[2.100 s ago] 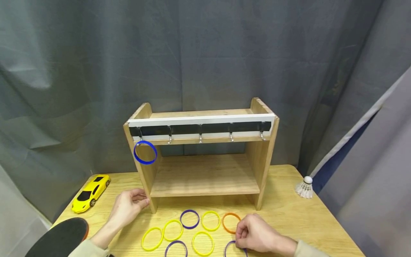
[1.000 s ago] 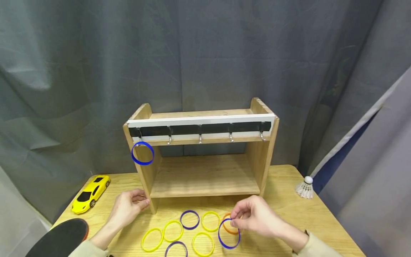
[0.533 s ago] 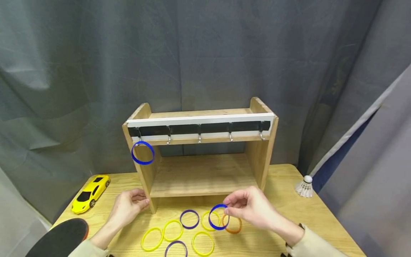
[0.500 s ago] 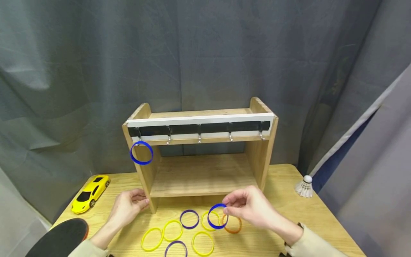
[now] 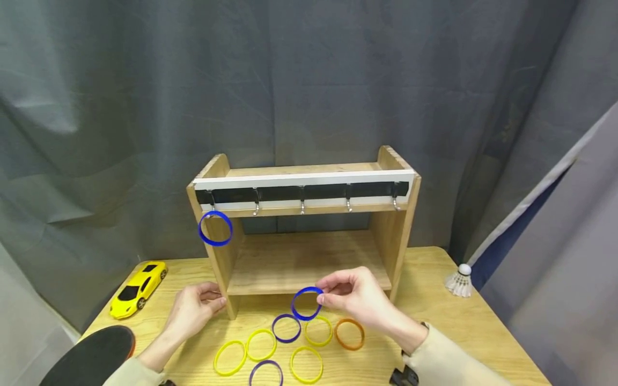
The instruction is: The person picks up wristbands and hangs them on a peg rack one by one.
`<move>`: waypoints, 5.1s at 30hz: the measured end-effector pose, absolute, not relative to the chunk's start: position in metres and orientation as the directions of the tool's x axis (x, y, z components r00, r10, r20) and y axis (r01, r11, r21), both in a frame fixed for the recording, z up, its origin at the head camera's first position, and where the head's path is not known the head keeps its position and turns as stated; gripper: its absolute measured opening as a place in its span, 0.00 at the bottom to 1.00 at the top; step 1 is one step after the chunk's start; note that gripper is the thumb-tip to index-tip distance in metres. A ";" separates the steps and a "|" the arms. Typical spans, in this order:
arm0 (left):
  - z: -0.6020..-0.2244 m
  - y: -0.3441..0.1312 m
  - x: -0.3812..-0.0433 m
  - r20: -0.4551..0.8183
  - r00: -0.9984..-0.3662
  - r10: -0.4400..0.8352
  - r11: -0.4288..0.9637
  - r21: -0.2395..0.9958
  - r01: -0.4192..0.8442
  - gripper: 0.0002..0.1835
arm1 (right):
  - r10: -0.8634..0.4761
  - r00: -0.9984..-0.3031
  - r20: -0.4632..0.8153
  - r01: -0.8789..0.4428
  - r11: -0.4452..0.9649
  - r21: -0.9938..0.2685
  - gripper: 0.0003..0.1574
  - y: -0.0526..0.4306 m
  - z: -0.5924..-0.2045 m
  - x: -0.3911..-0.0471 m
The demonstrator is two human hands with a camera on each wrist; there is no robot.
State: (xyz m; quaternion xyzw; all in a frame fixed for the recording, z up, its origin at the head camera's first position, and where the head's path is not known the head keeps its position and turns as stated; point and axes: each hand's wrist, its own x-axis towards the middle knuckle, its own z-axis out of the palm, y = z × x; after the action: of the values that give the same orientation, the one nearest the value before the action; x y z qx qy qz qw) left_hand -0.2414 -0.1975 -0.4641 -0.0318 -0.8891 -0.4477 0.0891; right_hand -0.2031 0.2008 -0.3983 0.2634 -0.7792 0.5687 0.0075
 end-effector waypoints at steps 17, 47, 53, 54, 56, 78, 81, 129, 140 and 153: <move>-0.463 -0.196 -0.243 0.186 -0.982 -0.018 0.588 0.797 0.140 0.08 | -0.381 -0.896 0.229 -0.214 -0.081 -0.973 0.23 0.143 -0.381 -0.215; -0.460 -0.199 -0.243 0.189 -0.982 0.009 0.593 0.790 0.157 0.09 | -0.233 -0.943 0.236 -0.052 -0.601 -0.798 0.20 0.036 -0.331 -0.225; -0.460 -0.198 -0.243 0.194 -0.981 0.004 0.605 0.781 0.157 0.09 | -0.201 -0.955 0.220 -0.049 -0.623 -0.781 0.14 0.024 -0.329 -0.227; -0.460 -0.198 -0.243 0.196 -0.981 0.006 0.607 0.779 0.159 0.09 | -0.195 -0.957 0.215 -0.048 -0.623 -0.781 0.13 0.023 -0.330 -0.228; -0.461 -0.198 -0.242 0.197 -0.980 0.006 0.612 0.775 0.159 0.09 | -0.187 -0.961 0.206 -0.048 -0.619 -0.784 0.14 0.022 -0.332 -0.230; -0.462 -0.200 -0.243 0.189 -0.982 0.007 0.628 0.763 0.152 0.10 | -0.242 -0.958 0.152 -0.017 -0.483 -0.875 0.13 0.023 -0.352 -0.248; -0.462 -0.200 -0.242 0.179 -0.984 0.006 0.623 0.769 0.144 0.10 | -0.257 -0.953 0.162 -0.026 -0.464 -0.885 0.15 0.028 -0.352 -0.245; -0.460 -0.200 -0.241 0.164 -0.986 0.005 0.621 0.772 0.131 0.10 | -0.294 -0.956 -0.023 -0.157 0.570 -0.806 0.09 0.270 -0.498 -0.215; -0.460 -0.200 -0.241 0.169 -0.986 0.007 0.608 0.782 0.138 0.10 | -0.253 -0.965 -0.066 -0.100 0.590 -0.801 0.08 0.268 -0.498 -0.214; -0.460 -0.200 -0.240 0.181 -0.984 0.003 0.612 0.778 0.145 0.10 | -0.288 -0.955 -0.065 -0.109 0.547 -0.830 0.03 0.274 -0.493 -0.210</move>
State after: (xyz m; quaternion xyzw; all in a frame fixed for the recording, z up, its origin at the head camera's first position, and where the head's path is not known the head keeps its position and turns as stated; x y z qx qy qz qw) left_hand -0.2403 -0.2004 -0.4597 -0.0412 -0.8941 -0.4386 0.0808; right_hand -0.2101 0.2740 -0.4927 0.1135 -0.8741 0.4621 -0.0971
